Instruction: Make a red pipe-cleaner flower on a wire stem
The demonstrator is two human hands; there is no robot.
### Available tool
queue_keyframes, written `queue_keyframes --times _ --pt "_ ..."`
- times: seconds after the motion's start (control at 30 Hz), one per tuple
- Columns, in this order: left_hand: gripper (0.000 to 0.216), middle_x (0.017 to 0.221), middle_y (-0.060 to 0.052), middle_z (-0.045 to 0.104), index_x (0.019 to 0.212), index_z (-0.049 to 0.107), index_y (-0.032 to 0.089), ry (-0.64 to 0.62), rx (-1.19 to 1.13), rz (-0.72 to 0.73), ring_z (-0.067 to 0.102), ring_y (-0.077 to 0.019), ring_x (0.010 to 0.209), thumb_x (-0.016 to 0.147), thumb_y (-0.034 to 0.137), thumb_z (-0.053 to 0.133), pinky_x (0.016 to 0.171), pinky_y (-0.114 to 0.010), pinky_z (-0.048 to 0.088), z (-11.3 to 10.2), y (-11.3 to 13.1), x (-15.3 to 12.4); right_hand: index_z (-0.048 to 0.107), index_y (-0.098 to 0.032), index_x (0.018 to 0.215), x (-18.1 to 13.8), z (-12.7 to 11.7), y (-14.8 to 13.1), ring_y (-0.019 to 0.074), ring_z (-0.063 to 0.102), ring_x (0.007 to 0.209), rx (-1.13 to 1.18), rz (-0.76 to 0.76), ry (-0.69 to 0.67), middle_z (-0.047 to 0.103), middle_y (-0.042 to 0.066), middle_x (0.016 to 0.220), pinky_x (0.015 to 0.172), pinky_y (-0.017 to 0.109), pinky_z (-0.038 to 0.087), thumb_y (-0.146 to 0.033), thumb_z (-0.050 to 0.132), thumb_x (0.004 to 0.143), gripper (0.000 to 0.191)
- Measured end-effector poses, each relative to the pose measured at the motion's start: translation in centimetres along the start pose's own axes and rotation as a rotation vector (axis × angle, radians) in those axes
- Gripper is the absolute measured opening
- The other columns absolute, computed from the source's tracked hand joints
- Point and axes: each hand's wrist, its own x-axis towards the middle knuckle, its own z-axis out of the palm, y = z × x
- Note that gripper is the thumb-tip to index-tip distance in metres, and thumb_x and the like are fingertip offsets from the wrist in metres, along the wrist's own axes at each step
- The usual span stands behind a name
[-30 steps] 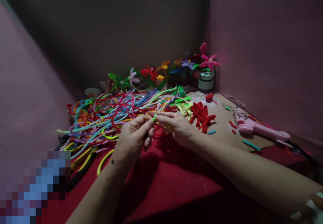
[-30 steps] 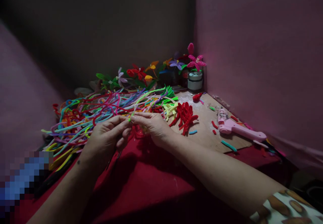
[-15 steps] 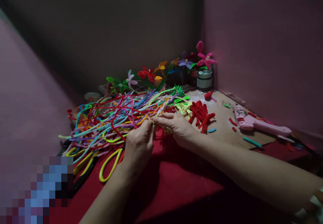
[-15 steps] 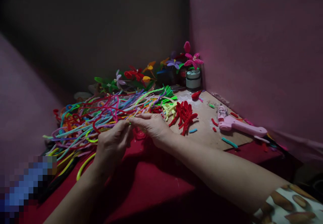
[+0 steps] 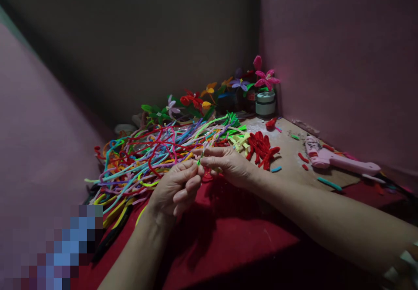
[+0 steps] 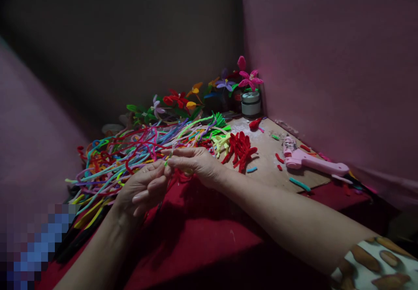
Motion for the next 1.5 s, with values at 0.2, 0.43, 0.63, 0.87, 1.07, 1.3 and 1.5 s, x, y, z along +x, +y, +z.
queue_keyframes --times 0.2,0.43,0.63,0.87,1.07,1.3,1.5 --pt "0.019 0.052 0.002 0.057 0.078 0.058 0.013 0.239 0.440 0.135 0.044 -0.0064 0.030 0.078 0.032 0.056 0.029 -0.017 0.038 1.1 -0.1 0.4 0.069 -0.014 0.073 0.3 -0.2 0.6 0.0087 0.054 0.061 0.083 -0.068 0.105 0.064 -0.001 0.067 0.063 0.024 0.039 -0.025 0.071 0.063 0.015" --pt "0.013 0.048 0.004 0.053 0.076 0.058 0.019 0.504 0.936 0.450 0.048 -0.0081 0.039 0.080 0.030 0.053 0.040 -0.017 0.039 1.7 -1.4 0.8 0.067 -0.013 0.069 0.3 -0.1 1.2 0.0108 0.054 0.064 -0.005 -0.080 0.148 0.061 0.000 0.063 0.067 0.027 0.040 -0.034 0.070 0.065 0.022" --pt "0.016 0.048 0.006 0.049 0.073 0.054 0.016 0.289 0.432 0.211 0.039 -0.0053 0.029 0.078 0.032 0.057 0.028 -0.017 0.036 1.8 -0.3 0.4 0.069 -0.014 0.075 -0.1 0.2 0.3 0.0091 0.052 0.061 -0.058 -0.102 0.078 0.061 -0.001 0.063 0.063 0.025 0.038 -0.033 0.066 0.070 0.020" --pt "0.016 0.040 0.010 0.039 0.072 0.052 0.015 0.072 0.144 0.040 0.019 -0.0005 0.021 0.078 0.029 0.056 0.020 -0.013 0.024 1.1 0.1 0.1 0.067 -0.015 0.072 0.1 0.0 -0.2 0.0065 0.048 0.054 -0.018 -0.089 -0.016 0.061 -0.001 0.065 0.056 0.023 0.035 -0.028 0.068 0.069 0.013" --pt "0.009 0.052 0.003 0.055 0.076 0.059 0.017 0.492 0.923 0.442 0.049 -0.0084 0.041 0.076 0.026 0.058 0.043 -0.019 0.041 1.7 -1.2 0.7 0.064 -0.014 0.065 0.2 0.4 1.0 0.0087 0.050 0.057 -0.021 -0.113 0.211 0.058 -0.002 0.061 0.060 0.025 0.037 -0.034 0.071 0.064 0.021" --pt "0.010 0.051 0.005 0.050 0.075 0.056 0.018 0.507 0.815 0.389 0.043 -0.0065 0.035 0.079 0.026 0.052 0.034 -0.017 0.035 1.8 -1.2 0.5 0.067 -0.014 0.075 -0.1 0.8 0.3 0.0106 0.052 0.070 -0.252 -0.183 0.106 0.058 -0.001 0.071 0.071 0.026 0.038 -0.031 0.066 0.070 0.017" --pt "0.011 0.049 0.010 0.042 0.078 0.051 0.016 0.204 0.143 0.113 0.020 0.0000 0.025 0.079 0.026 0.055 0.021 -0.013 0.029 1.5 -0.1 0.3 0.063 -0.013 0.070 -0.8 0.5 -0.9 0.0073 0.043 0.057 -0.340 -0.063 0.100 0.052 -0.003 0.063 0.058 0.023 0.033 -0.035 0.059 0.074 0.023"
